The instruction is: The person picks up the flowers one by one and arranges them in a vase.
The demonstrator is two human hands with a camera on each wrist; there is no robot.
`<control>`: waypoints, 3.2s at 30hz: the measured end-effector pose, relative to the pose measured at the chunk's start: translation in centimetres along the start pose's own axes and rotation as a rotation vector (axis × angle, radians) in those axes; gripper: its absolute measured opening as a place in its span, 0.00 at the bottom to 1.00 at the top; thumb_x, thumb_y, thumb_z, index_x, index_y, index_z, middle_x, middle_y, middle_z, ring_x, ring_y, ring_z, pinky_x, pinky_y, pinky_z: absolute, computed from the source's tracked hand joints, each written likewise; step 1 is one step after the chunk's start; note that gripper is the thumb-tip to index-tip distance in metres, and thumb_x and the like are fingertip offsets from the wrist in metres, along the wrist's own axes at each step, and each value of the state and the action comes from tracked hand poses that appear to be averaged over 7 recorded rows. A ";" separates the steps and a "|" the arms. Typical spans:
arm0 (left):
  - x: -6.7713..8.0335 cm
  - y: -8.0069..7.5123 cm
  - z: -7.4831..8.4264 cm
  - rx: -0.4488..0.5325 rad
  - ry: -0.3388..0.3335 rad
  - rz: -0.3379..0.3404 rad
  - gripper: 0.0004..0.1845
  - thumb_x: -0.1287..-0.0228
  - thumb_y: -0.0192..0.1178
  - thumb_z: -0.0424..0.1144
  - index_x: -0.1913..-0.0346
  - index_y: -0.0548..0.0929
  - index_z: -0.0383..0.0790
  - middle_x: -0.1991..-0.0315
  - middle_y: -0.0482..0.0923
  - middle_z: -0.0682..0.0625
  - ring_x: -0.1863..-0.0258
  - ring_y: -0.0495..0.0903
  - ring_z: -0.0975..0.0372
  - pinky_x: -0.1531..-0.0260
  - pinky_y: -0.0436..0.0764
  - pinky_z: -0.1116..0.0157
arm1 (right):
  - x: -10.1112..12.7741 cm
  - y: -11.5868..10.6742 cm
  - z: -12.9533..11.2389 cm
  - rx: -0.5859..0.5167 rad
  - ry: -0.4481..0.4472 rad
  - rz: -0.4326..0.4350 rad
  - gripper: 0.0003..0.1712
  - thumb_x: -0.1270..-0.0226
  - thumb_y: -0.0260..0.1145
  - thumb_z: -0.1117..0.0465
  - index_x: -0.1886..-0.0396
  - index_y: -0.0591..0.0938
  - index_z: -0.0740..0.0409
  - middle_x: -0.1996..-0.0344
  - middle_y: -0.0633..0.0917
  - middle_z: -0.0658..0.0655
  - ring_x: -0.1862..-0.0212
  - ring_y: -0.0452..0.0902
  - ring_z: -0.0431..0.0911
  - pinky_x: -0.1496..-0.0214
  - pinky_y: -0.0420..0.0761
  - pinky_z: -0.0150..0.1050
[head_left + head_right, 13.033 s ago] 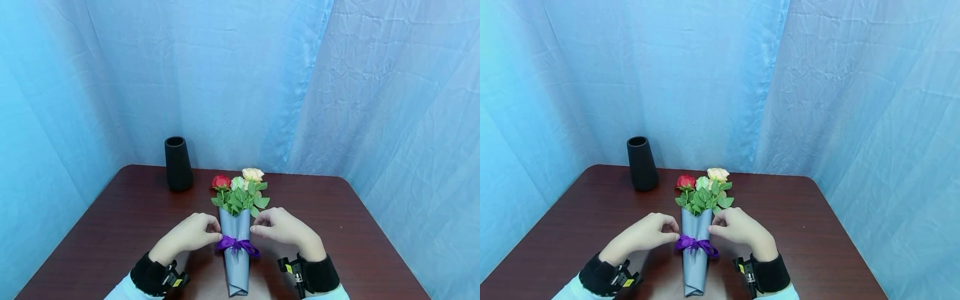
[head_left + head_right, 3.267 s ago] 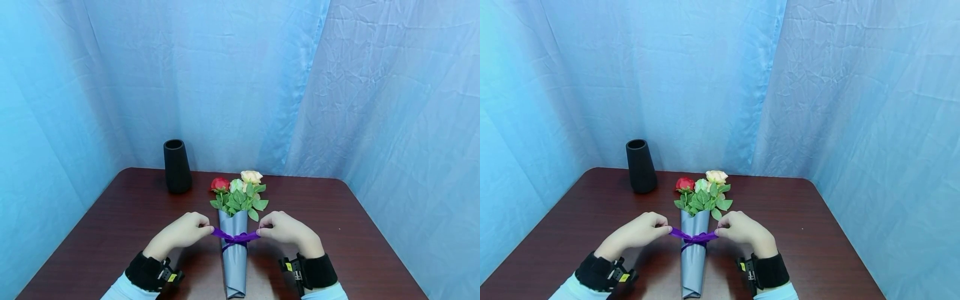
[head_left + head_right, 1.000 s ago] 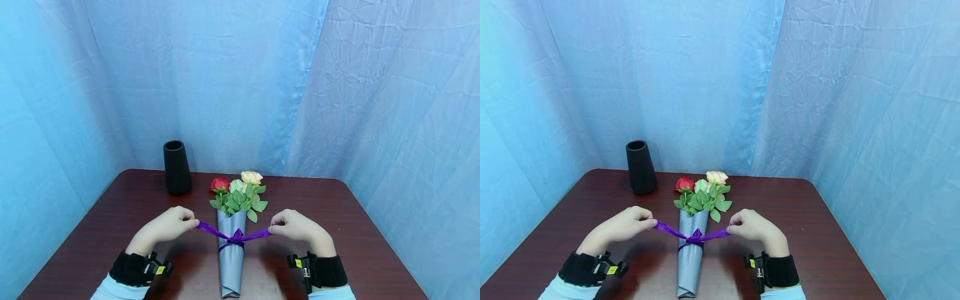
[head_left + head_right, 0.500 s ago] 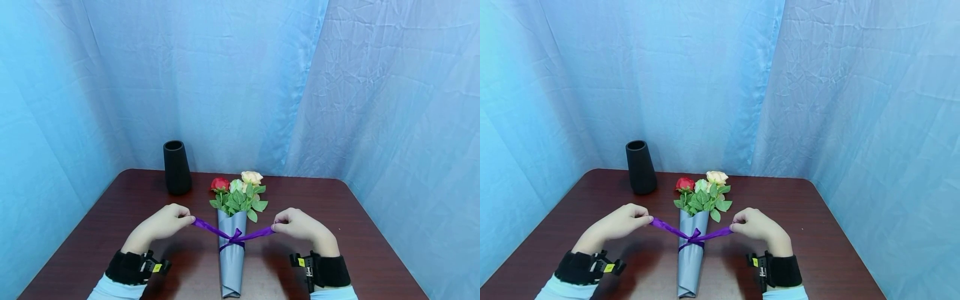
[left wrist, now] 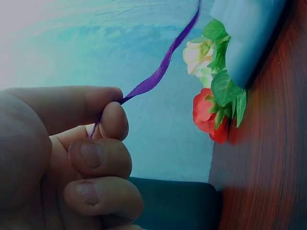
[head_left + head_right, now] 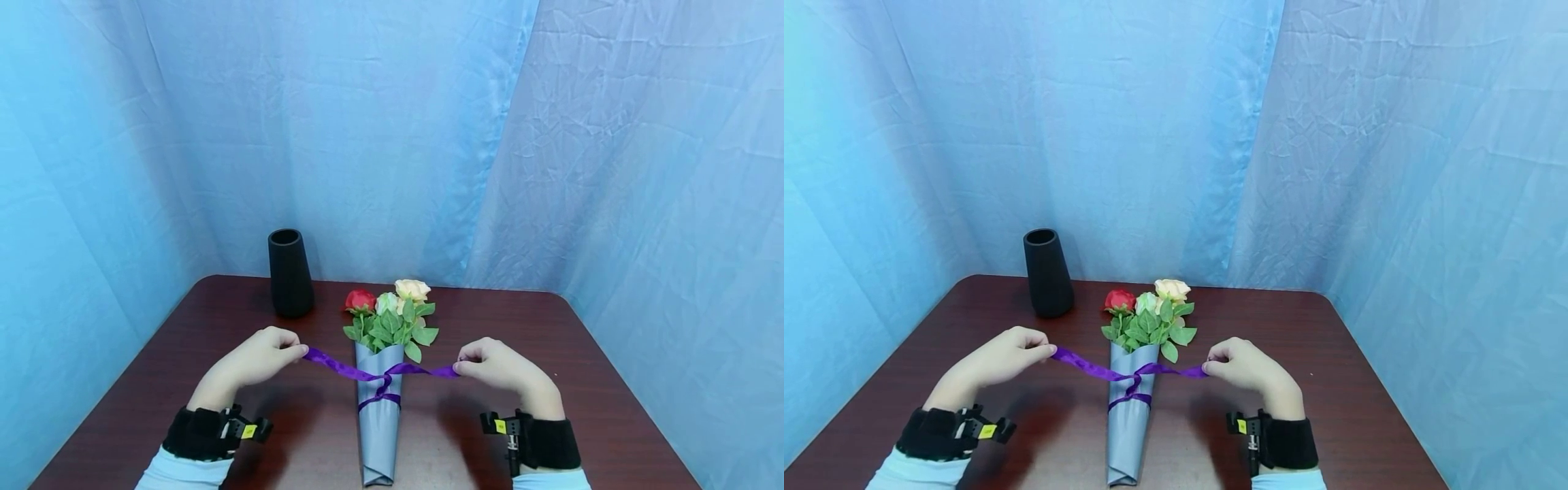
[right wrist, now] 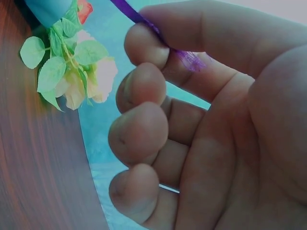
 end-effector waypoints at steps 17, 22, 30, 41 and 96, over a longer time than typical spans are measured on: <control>-0.2 -1.3 -3.9 0.013 -0.094 0.046 0.18 0.32 0.56 0.47 0.79 0.76 0.42 0.85 0.61 0.52 0.84 0.62 0.59 0.81 0.66 0.63 | 0.5 -0.7 3.0 0.055 0.147 0.083 0.16 0.36 0.64 0.55 0.84 0.78 0.51 0.88 0.63 0.45 0.83 0.54 0.39 0.81 0.58 0.33; -0.4 -1.4 -5.1 0.024 -0.122 0.052 0.19 0.32 0.55 0.47 0.80 0.74 0.41 0.85 0.60 0.52 0.84 0.62 0.59 0.80 0.65 0.63 | 0.6 -0.5 3.9 0.068 0.188 0.089 0.14 0.37 0.65 0.56 0.81 0.81 0.55 0.88 0.66 0.45 0.82 0.57 0.40 0.78 0.63 0.35; -0.8 -1.0 -6.9 0.034 -0.152 0.072 0.18 0.32 0.56 0.44 0.79 0.73 0.37 0.84 0.61 0.52 0.82 0.63 0.58 0.78 0.65 0.62 | 0.4 0.5 5.1 0.002 0.196 0.032 0.18 0.38 0.66 0.56 0.80 0.80 0.66 0.88 0.64 0.47 0.83 0.57 0.41 0.80 0.62 0.35; -0.9 -1.2 -8.3 0.034 -0.189 0.085 0.16 0.32 0.56 0.48 0.67 0.78 0.36 0.76 0.73 0.48 0.78 0.70 0.57 0.76 0.70 0.62 | 0.7 0.5 6.5 -0.115 0.264 0.008 0.07 0.38 0.66 0.57 0.68 0.86 0.55 0.71 0.82 0.52 0.71 0.74 0.46 0.70 0.75 0.41; -1.5 6.1 3.7 -0.097 0.164 -0.033 0.14 0.39 0.61 0.53 0.57 0.80 0.48 0.65 0.78 0.61 0.64 0.76 0.67 0.61 0.77 0.61 | -3.8 6.0 -4.8 0.137 -0.226 -0.039 0.12 0.35 0.65 0.61 0.52 0.81 0.50 0.61 0.82 0.45 0.58 0.76 0.35 0.57 0.77 0.35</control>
Point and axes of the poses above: each hand's wrist, its own x-axis away from the middle knuckle, its own y-axis out of the palm, z = x × y, the point moved 5 cm from there along -x, towards the middle knuckle
